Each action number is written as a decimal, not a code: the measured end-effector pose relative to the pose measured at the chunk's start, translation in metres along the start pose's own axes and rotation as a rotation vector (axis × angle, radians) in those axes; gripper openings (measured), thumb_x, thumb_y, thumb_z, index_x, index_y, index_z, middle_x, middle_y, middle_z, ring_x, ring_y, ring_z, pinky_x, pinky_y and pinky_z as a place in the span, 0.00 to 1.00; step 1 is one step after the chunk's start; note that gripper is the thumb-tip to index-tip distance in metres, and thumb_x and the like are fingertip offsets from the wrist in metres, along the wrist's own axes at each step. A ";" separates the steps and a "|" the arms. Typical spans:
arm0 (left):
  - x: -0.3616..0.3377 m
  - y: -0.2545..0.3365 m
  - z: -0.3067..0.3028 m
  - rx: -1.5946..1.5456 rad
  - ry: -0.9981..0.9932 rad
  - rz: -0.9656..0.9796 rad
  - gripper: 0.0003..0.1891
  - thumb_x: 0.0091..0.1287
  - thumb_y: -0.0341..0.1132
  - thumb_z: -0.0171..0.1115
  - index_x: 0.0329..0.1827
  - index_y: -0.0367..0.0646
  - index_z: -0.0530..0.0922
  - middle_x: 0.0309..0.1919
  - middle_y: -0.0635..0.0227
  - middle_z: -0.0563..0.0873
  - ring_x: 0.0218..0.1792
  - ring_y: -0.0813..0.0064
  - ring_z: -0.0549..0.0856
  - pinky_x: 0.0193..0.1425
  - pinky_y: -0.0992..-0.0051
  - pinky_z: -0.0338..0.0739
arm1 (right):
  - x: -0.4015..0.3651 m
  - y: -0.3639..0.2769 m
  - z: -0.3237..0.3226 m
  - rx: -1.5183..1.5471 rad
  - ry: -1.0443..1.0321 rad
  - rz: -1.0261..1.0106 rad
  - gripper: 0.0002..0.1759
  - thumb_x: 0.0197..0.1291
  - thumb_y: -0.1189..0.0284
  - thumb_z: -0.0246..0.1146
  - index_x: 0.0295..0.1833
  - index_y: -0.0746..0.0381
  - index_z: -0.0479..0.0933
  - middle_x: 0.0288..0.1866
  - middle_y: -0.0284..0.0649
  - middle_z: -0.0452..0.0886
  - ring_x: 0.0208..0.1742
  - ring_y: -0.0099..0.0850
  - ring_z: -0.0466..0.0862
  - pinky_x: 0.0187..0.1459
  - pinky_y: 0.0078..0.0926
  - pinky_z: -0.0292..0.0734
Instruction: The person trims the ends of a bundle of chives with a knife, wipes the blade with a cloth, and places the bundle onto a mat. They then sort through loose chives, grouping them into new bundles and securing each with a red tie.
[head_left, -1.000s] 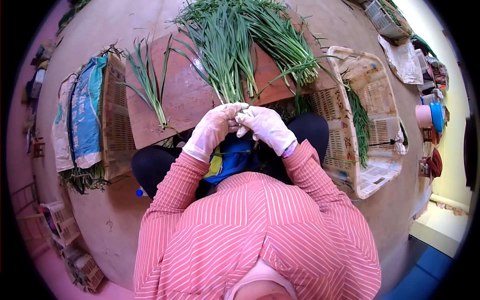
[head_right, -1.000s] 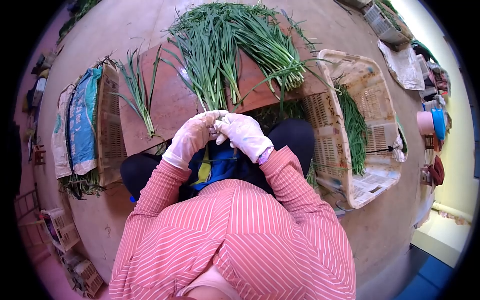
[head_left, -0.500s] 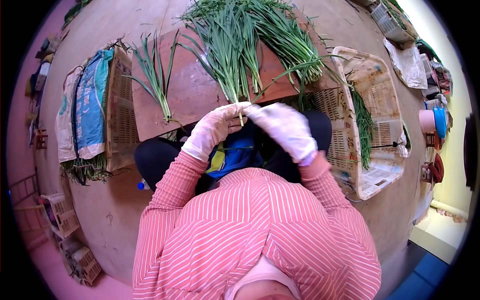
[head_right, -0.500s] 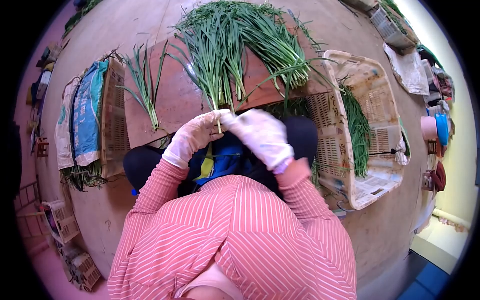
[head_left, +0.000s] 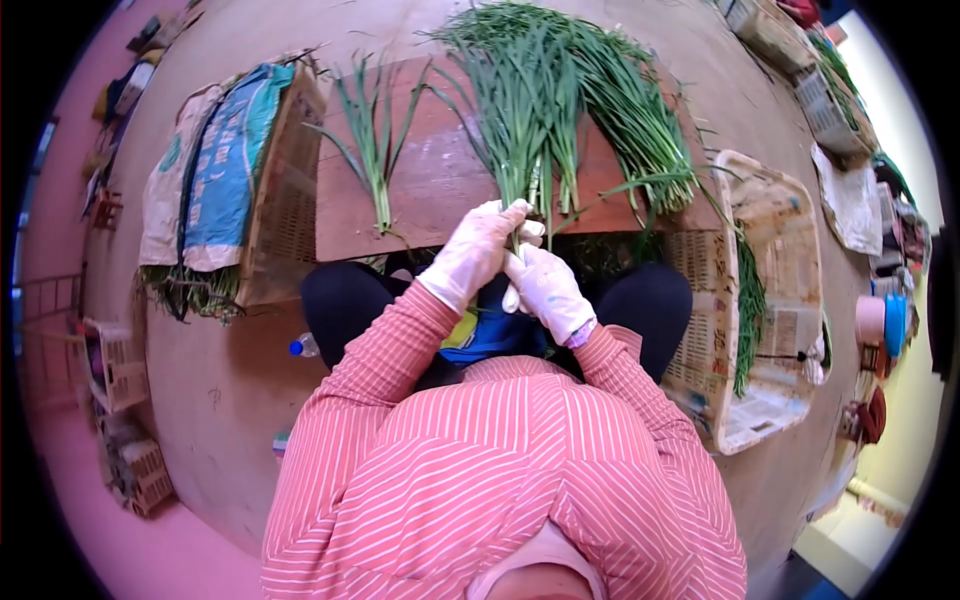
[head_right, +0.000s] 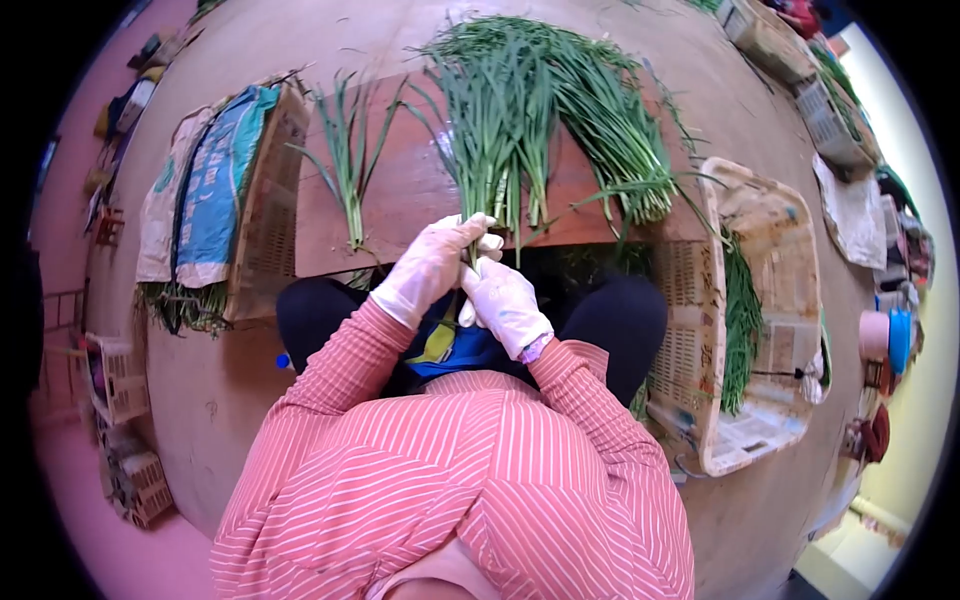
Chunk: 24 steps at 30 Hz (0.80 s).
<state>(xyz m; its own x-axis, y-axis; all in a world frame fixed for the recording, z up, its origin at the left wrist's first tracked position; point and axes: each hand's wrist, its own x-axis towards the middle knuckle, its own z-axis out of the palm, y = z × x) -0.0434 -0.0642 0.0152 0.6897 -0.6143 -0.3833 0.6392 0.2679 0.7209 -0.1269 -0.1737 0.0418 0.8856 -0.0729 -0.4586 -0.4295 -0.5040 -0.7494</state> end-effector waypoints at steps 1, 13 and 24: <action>0.006 -0.006 -0.005 -0.227 -0.073 0.005 0.10 0.76 0.34 0.54 0.51 0.36 0.77 0.28 0.69 0.78 0.26 0.77 0.76 0.33 0.77 0.74 | 0.013 0.020 0.015 -0.204 0.101 -0.181 0.14 0.70 0.60 0.54 0.38 0.58 0.78 0.23 0.40 0.83 0.27 0.38 0.84 0.29 0.37 0.78; 0.016 0.119 -0.169 0.304 0.764 0.486 0.10 0.69 0.39 0.60 0.45 0.43 0.80 0.26 0.76 0.76 0.28 0.83 0.73 0.31 0.81 0.67 | -0.026 0.019 -0.028 0.128 0.087 -0.036 0.23 0.75 0.55 0.50 0.32 0.57 0.78 0.13 0.32 0.77 0.12 0.24 0.75 0.20 0.23 0.69; 0.054 0.086 -0.176 1.294 0.941 0.323 0.23 0.73 0.48 0.53 0.53 0.33 0.80 0.49 0.44 0.85 0.54 0.47 0.82 0.58 0.57 0.75 | 0.073 0.040 -0.104 -0.381 0.660 -0.269 0.18 0.66 0.55 0.58 0.42 0.59 0.82 0.42 0.46 0.83 0.47 0.45 0.83 0.48 0.42 0.76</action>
<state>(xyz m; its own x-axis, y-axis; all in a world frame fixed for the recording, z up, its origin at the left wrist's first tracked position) 0.1090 0.0563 -0.0450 0.9932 0.1141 0.0235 0.0743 -0.7757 0.6268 -0.0609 -0.2888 0.0284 0.9230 -0.3403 0.1799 -0.2026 -0.8268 -0.5247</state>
